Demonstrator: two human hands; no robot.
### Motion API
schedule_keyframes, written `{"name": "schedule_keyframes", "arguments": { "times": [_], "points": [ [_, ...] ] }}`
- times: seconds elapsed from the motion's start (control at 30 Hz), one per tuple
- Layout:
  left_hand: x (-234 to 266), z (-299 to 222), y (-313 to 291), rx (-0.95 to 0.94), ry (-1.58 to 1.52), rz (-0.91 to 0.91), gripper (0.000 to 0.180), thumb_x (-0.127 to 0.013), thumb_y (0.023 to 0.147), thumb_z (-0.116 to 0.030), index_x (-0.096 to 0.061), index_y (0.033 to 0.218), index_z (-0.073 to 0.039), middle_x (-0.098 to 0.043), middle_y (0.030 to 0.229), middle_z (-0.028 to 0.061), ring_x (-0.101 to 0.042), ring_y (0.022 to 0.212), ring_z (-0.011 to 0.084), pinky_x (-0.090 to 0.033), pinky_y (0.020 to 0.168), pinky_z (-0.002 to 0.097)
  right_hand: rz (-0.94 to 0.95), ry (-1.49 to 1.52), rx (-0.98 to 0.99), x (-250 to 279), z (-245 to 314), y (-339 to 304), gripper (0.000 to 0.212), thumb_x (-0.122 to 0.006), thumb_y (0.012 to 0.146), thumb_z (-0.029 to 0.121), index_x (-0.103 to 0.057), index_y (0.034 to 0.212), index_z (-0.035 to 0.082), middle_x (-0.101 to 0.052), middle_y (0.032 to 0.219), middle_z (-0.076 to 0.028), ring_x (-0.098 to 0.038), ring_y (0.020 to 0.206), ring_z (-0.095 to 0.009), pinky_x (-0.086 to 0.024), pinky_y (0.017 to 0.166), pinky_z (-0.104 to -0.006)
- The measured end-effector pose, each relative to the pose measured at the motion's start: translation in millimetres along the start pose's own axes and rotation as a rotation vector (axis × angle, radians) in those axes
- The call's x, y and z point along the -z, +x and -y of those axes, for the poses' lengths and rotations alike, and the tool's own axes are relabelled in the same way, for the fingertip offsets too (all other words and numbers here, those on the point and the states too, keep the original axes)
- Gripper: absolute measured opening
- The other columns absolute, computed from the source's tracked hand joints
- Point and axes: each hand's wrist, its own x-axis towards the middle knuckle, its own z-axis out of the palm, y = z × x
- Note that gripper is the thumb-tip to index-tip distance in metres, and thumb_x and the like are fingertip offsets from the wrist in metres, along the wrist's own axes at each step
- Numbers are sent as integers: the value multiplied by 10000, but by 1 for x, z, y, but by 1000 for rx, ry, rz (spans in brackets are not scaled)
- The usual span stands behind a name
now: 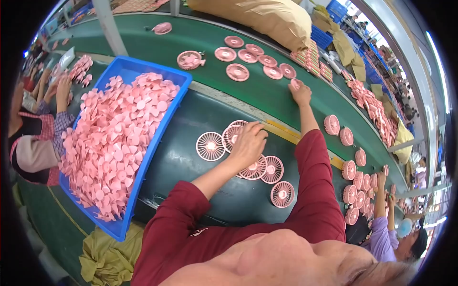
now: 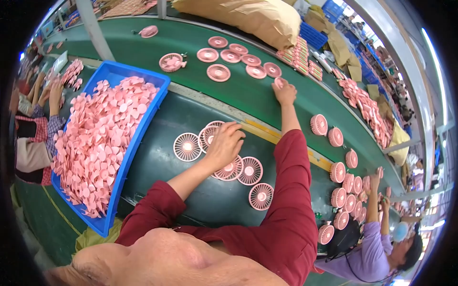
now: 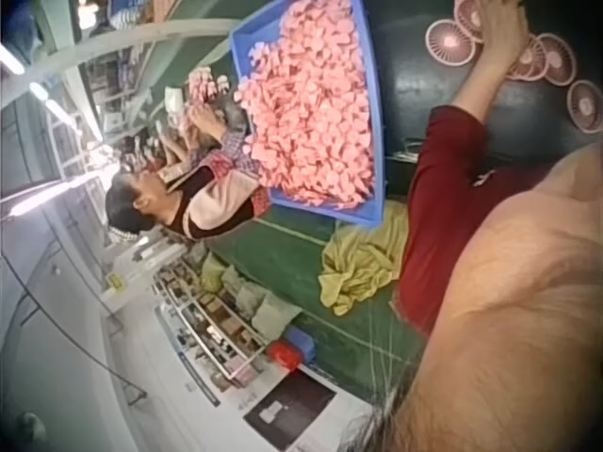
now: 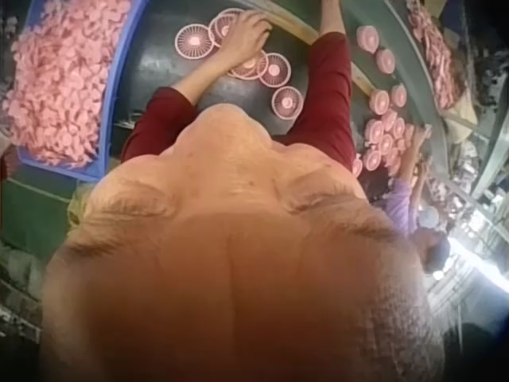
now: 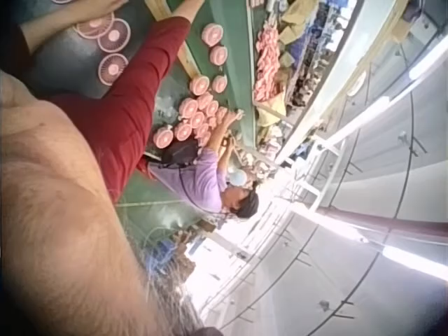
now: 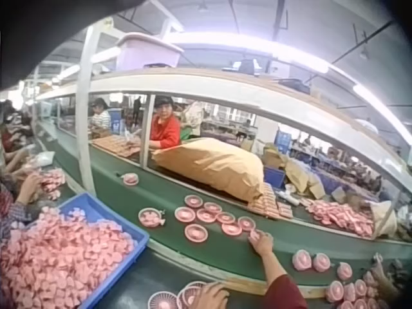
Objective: The person assembles mini electric fans by hand, pressing plastic fan covers and components together and placing them along the conveyor table.
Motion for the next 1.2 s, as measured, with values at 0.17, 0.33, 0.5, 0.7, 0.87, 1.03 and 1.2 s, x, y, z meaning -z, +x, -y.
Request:
{"name": "schedule_keyframes", "arguments": {
  "times": [0.17,0.33,0.5,0.7,0.87,1.03,1.2],
  "points": [
    [-4,-3,1,-11,-30,-25,194,-673,802,-91,-643,988,-47,-565,1208,125,-470,1234,327,-386,1023,460,-96,59,86,-5,1,52,625,-667,788,600,-622,1223,154,-689,1060,-165,-591,1091,-370,-430,961,-477],
    [-2,-7,-4,20,-38,31,194,-669,808,-89,-649,994,-37,-567,1221,115,-465,1245,331,-380,1025,474,11,17,-46,-16,25,88,759,-635,733,719,-543,1325,254,-579,1303,-164,-507,1233,-390,-432,1011,-494],
    [-5,-8,3,25,-23,63,198,-677,802,-89,-646,992,-40,-565,1225,108,-465,1249,325,-392,1005,472,387,18,-137,-22,33,97,836,-623,693,778,-439,1419,407,-345,1541,-99,-285,1430,-376,-234,1079,-677],
    [3,-7,11,25,21,87,193,-681,798,-71,-639,986,-56,-582,1209,111,-495,1217,330,-401,990,468,371,55,-190,-10,28,100,688,-635,743,707,-522,1356,417,-424,1501,-16,-366,1380,-332,-291,1079,-599],
    [-6,-15,18,-9,-1,124,188,-677,810,-70,-643,995,-59,-592,1198,119,-494,1217,343,-395,1000,472,407,68,-106,-7,-9,111,713,-679,680,728,-569,1299,393,-453,1467,-25,-353,1379,-355,-303,1068,-597],
    [4,-11,11,37,65,146,176,-671,819,-78,-647,993,-62,-588,1210,114,-487,1225,343,-391,1002,473,354,26,-235,-8,42,90,710,-662,742,693,-520,1350,355,-448,1462,-61,-356,1377,-376,-244,1069,-699],
    [3,-11,8,38,61,155,193,-679,821,-98,-646,1009,-69,-583,1223,89,-481,1239,317,-388,999,466,239,58,-142,-21,27,78,534,-648,804,530,-553,1304,366,-454,1457,-9,-363,1369,-363,-299,1022,-692]
  ]
}}
